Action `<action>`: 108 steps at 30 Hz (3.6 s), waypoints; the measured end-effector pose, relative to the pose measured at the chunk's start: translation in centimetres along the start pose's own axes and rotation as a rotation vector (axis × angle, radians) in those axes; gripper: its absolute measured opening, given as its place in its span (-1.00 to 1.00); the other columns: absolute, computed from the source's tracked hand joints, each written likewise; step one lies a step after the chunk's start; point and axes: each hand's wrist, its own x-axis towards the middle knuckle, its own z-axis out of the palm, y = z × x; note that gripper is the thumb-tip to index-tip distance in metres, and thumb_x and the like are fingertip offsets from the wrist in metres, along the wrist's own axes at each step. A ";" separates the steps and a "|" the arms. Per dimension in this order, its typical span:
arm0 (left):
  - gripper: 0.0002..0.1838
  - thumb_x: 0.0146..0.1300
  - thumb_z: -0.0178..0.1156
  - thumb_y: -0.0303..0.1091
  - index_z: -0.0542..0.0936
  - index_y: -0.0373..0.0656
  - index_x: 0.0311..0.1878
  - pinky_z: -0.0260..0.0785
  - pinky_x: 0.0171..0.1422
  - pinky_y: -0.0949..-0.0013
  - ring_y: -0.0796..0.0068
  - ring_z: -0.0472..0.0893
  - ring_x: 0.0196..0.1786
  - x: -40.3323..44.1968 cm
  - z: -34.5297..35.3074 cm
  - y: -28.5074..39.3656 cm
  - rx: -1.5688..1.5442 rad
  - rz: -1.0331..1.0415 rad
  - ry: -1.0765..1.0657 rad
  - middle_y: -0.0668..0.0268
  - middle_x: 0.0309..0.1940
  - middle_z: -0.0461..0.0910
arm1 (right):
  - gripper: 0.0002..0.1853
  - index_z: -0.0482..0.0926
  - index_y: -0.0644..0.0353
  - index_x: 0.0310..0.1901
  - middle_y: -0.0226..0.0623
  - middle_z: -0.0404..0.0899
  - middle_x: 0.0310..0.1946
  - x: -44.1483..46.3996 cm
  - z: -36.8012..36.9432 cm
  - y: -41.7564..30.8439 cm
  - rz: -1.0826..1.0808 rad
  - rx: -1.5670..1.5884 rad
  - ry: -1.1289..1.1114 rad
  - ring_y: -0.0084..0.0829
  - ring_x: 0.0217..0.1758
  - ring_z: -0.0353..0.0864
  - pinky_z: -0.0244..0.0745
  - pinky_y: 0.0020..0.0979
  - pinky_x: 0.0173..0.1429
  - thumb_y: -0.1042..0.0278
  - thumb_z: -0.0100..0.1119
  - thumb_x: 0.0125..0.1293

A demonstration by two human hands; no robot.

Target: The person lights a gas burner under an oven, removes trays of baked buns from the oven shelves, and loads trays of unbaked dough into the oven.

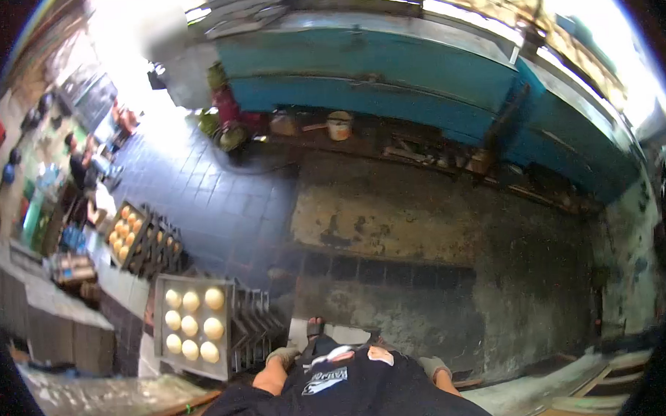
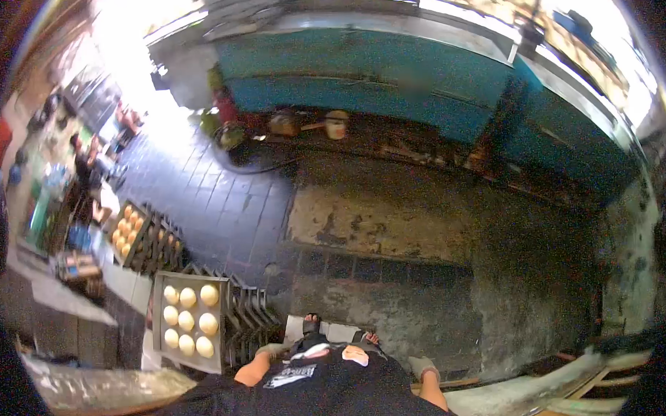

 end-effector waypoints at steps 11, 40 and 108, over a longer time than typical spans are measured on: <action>-0.64 0.45 0.44 -0.10 0.90 -0.12 0.13 0.73 0.35 -0.04 -0.07 0.88 0.32 5.5 -17.1 -3.1 0.395 0.477 0.376 -0.06 0.22 0.89 | -0.24 0.75 0.39 0.42 0.21 0.81 0.41 -0.2 2.1 -21.7 -0.221 -0.058 0.062 0.14 0.41 0.81 0.60 0.01 0.47 -0.19 0.24 0.53; -0.41 0.53 0.11 -0.10 0.76 -0.21 0.44 0.54 0.56 -0.13 -0.32 0.76 0.41 3.5 -23.2 -2.7 -0.295 0.253 0.887 -0.19 0.34 0.82 | -0.26 0.80 0.26 0.41 0.09 0.88 0.31 -6.9 8.4 -26.8 0.017 0.303 0.068 0.13 0.35 0.84 0.60 0.02 0.44 -0.29 0.18 0.60; -0.29 0.40 0.22 -0.14 0.70 -0.16 0.60 0.57 0.54 0.09 -0.04 0.84 0.38 6.1 -27.0 -2.4 -0.181 0.273 0.544 -0.09 0.35 0.86 | -0.39 0.83 0.25 0.36 -0.12 0.88 0.17 -0.5 12.7 -29.6 -0.099 0.434 0.016 -0.17 0.30 0.81 0.62 -0.15 0.39 -0.08 0.22 0.58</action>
